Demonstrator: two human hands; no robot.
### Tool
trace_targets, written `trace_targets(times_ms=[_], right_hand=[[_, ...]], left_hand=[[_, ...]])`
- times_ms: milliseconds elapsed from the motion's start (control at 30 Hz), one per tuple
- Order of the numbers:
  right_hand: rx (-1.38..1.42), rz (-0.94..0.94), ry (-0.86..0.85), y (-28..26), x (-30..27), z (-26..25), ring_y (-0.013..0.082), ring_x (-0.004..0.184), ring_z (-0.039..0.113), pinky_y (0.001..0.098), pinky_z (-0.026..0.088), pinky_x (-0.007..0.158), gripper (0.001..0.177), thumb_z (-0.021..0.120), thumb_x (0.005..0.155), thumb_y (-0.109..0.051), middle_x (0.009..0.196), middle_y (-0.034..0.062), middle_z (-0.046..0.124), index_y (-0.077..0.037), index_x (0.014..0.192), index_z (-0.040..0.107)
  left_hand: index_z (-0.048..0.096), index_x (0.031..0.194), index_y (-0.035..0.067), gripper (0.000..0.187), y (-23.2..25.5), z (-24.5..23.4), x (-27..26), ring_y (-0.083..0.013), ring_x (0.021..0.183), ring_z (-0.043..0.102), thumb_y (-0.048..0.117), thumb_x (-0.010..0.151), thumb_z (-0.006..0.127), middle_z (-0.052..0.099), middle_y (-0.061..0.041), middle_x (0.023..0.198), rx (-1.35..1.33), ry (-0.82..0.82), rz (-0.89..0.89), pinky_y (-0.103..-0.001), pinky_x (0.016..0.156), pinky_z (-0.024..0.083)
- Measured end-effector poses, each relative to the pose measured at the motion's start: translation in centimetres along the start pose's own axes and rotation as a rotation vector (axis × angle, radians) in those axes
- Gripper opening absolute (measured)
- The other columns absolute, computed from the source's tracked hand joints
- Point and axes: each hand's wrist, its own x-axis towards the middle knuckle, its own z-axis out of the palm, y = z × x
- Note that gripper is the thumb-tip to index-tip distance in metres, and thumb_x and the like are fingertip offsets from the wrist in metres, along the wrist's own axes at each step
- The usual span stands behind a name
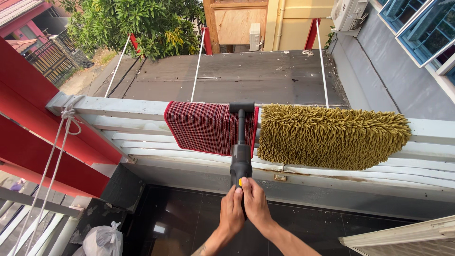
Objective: The person uses a vacuum cleaner with a brush attachment to clean two mats hanging on a balcony railing, moving the tool across the surface of each mat by hand.
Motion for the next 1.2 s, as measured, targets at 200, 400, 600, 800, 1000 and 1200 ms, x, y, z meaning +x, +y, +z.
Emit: trace_targets(times_ms=[200,400,600,800,1000,1200], right_hand=[[0.04,0.111,-0.011,0.7,-4.3,1.0,0.0162,0.059,0.051,0.0364,0.046,0.056,0.049,0.047,0.103,-0.044,0.063,0.0104,0.058,-0.002,0.087,0.065],[0.143,0.075,0.01,-1.7,2.5,2.3,0.0108,0.065,0.047,0.0332,0.045,0.06,0.049,0.047,0.105,-0.044,0.066,0.0023,0.054,-0.002,0.086,0.063],[0.22,0.153,0.015,-2.3,-1.1,2.8,0.0095,0.068,0.048,0.0321,0.045,0.062,0.046,0.049,0.102,-0.044,0.069,0.0006,0.056,-0.004,0.09,0.068],[0.078,0.178,0.041,-1.7,-3.3,3.7,0.0097,0.068,0.05,0.0305,0.048,0.064,0.048,0.048,0.102,-0.046,0.068,0.0014,0.059,-0.003,0.089,0.066],[0.334,0.169,-0.004,-3.2,2.2,4.2,0.0094,0.074,0.053,0.0301,0.048,0.068,0.047,0.048,0.103,-0.044,0.077,-0.0002,0.061,-0.001,0.093,0.066],[0.179,0.234,0.04,-2.6,-3.2,5.0,0.0118,0.073,0.054,0.0315,0.049,0.069,0.05,0.047,0.102,-0.047,0.075,0.0042,0.063,-0.002,0.096,0.069]], left_hand=[[0.064,0.099,0.0,0.036,0.0,-1.3,-3.4,-0.0302,0.061,0.068,0.028,0.101,0.041,0.069,-0.02,0.07,-0.02,-0.034,-0.048,-0.041,0.058,0.049],[0.061,0.091,-0.003,0.038,0.7,-1.9,2.9,-0.0358,0.061,0.061,0.027,0.105,0.042,0.064,-0.024,0.07,0.069,0.027,0.035,-0.044,0.058,0.045],[0.061,0.093,-0.002,0.036,1.7,-3.3,0.4,-0.0371,0.06,0.063,0.027,0.101,0.042,0.065,-0.023,0.069,-0.001,-0.017,-0.057,-0.046,0.058,0.046],[0.064,0.097,-0.001,0.035,1.1,-4.4,-1.7,-0.036,0.063,0.067,0.027,0.099,0.043,0.068,-0.022,0.071,0.012,-0.035,-0.057,-0.045,0.06,0.049],[0.063,0.095,-0.004,0.038,0.7,-4.1,3.4,-0.0385,0.064,0.063,0.028,0.103,0.043,0.066,-0.023,0.072,0.084,-0.005,0.014,-0.046,0.06,0.045],[0.065,0.104,-0.002,0.038,0.5,-5.5,-1.0,-0.0362,0.064,0.07,0.028,0.1,0.042,0.07,-0.021,0.071,-0.016,-0.033,-0.029,-0.045,0.06,0.05]])
